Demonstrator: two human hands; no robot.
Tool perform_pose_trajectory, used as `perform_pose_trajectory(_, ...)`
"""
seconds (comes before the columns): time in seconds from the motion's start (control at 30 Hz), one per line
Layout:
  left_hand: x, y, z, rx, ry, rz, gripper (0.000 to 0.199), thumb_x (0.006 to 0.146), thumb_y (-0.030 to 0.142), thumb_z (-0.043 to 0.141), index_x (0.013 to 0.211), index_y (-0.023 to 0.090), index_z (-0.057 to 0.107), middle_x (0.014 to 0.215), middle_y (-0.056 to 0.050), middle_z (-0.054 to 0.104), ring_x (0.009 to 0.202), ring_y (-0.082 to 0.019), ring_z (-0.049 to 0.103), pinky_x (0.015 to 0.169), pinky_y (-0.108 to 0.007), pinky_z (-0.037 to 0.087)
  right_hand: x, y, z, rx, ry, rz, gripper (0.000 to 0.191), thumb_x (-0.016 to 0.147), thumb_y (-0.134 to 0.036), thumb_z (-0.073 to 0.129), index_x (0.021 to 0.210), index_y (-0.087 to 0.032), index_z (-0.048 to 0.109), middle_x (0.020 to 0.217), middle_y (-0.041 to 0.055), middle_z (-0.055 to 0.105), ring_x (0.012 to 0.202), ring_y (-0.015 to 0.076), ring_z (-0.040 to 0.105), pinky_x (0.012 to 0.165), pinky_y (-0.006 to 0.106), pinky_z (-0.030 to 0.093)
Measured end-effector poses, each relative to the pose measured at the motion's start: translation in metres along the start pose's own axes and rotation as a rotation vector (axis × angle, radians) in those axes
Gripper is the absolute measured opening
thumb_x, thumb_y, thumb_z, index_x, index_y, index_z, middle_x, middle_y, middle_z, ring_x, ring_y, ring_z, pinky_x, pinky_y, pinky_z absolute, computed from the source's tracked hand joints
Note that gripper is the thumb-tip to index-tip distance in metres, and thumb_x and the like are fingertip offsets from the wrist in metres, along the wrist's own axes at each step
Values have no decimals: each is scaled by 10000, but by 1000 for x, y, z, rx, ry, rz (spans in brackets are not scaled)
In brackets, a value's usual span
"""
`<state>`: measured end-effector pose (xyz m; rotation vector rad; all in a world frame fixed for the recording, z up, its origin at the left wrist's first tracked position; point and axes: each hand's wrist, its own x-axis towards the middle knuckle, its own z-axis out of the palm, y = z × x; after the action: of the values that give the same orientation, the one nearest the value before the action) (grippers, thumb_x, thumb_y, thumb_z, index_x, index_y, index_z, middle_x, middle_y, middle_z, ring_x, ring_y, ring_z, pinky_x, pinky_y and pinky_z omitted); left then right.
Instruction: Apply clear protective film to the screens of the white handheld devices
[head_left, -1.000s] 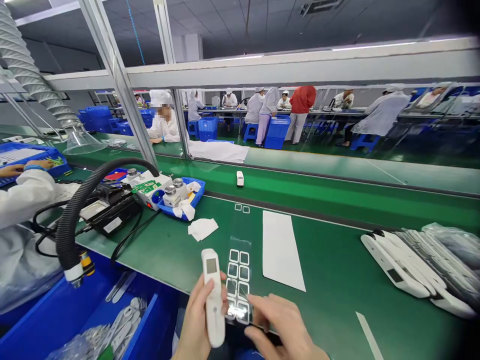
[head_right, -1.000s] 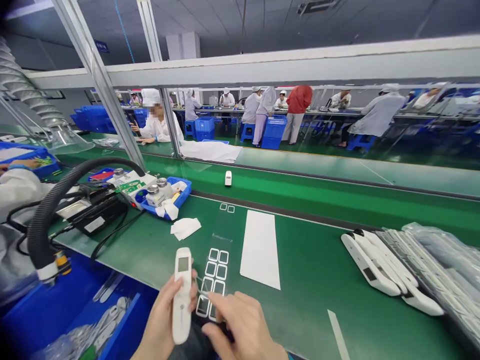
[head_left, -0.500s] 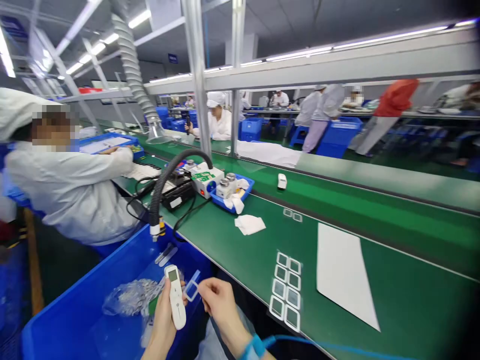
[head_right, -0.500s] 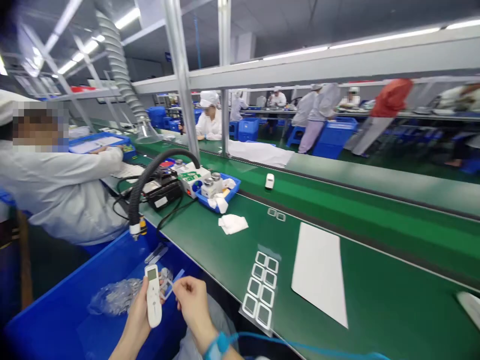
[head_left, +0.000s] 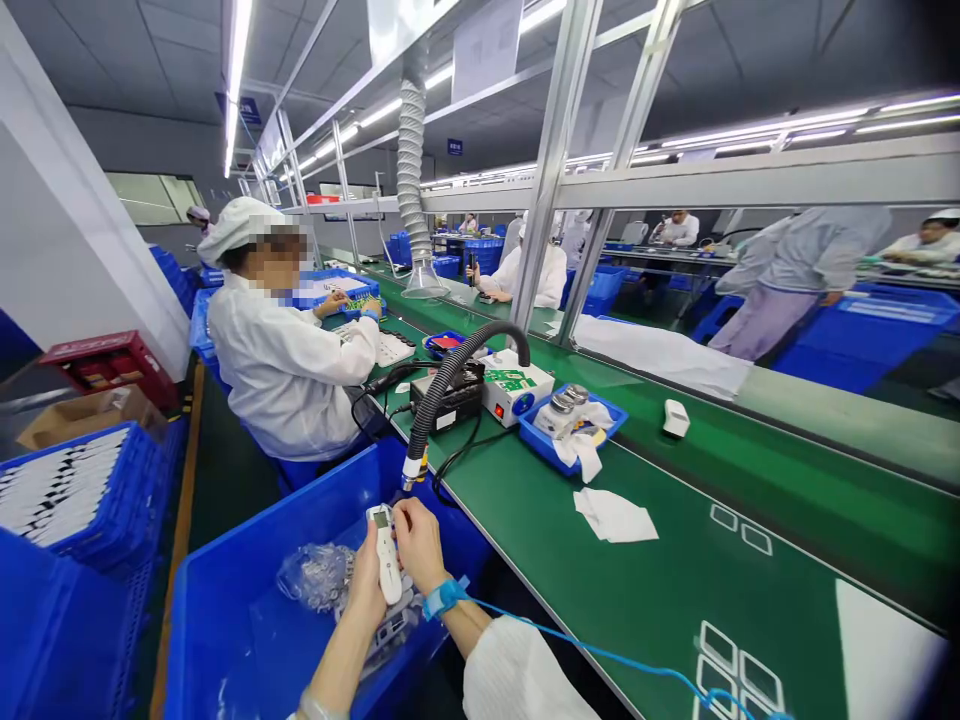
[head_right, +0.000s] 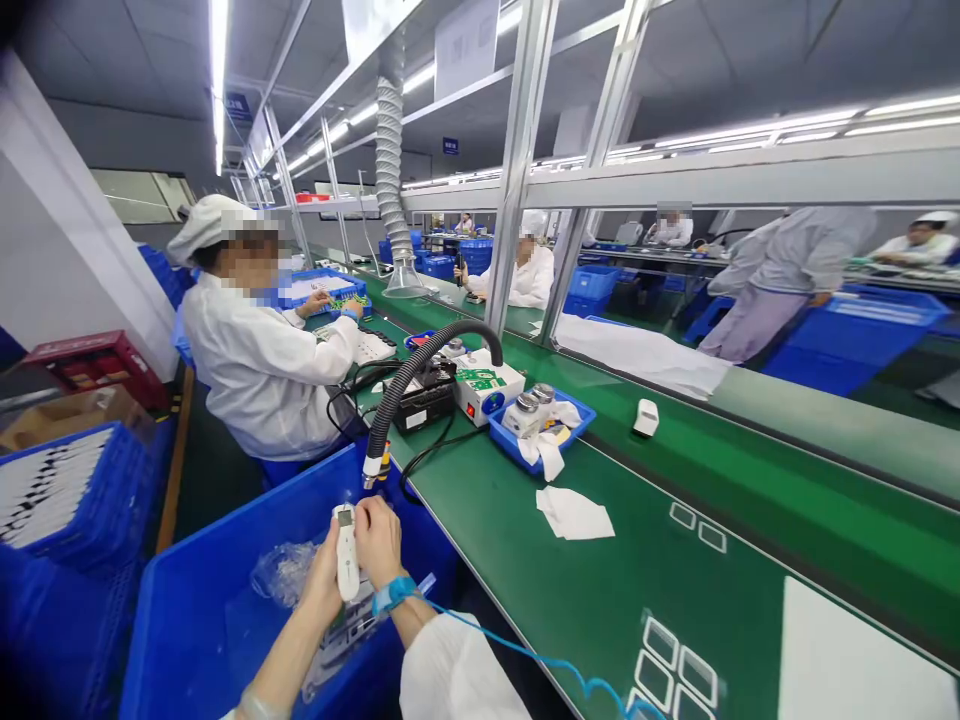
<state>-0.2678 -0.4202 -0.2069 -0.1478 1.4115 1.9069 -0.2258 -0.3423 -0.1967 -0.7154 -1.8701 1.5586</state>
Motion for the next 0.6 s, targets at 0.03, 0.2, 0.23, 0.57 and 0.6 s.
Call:
perform_pose_trajectory(0.03,0,0,1,0,-4,-2,396,820,531,533,971,165,542,585,30,567,464,-56,509,511,-162,421,-1,1,-3,-24,-15,-61,225,869,-280,460,761,-152,610,805,28,593,715,84,520,714,185,388)
perform_pose_trajectory(0.2,-1,3,5,27,-48,-20,505,763,602,568,1006,160,556,621,14,595,464,-55,499,495,-167,392,-6,-2,-13,-79,-4,-176,281,920,-313,405,832,-163,625,877,39,579,756,88,506,748,192,366)
perform_pose_trajectory(0.23,-3,3,5,37,-57,-22,515,757,609,570,1010,161,555,629,10,601,460,-55,496,485,-165,380,-9,-3,-15,-78,13,-169,288,923,-315,400,822,-160,621,870,39,575,749,87,502,741,190,367)
perform_pose_trajectory(0.57,-93,-38,17,237,-187,-98,635,721,740,474,874,129,553,495,3,521,429,-75,459,457,-174,354,-107,-26,-103,70,114,147,362,845,-447,519,750,-104,583,608,-7,465,510,41,362,468,156,294)
perform_pose_trajectory(0.6,-105,-45,19,259,-211,-114,631,733,744,447,851,132,548,486,-1,516,427,-76,455,455,-173,346,-123,-30,-120,77,107,207,372,821,-459,550,737,-98,580,614,-7,454,517,36,347,466,154,276)
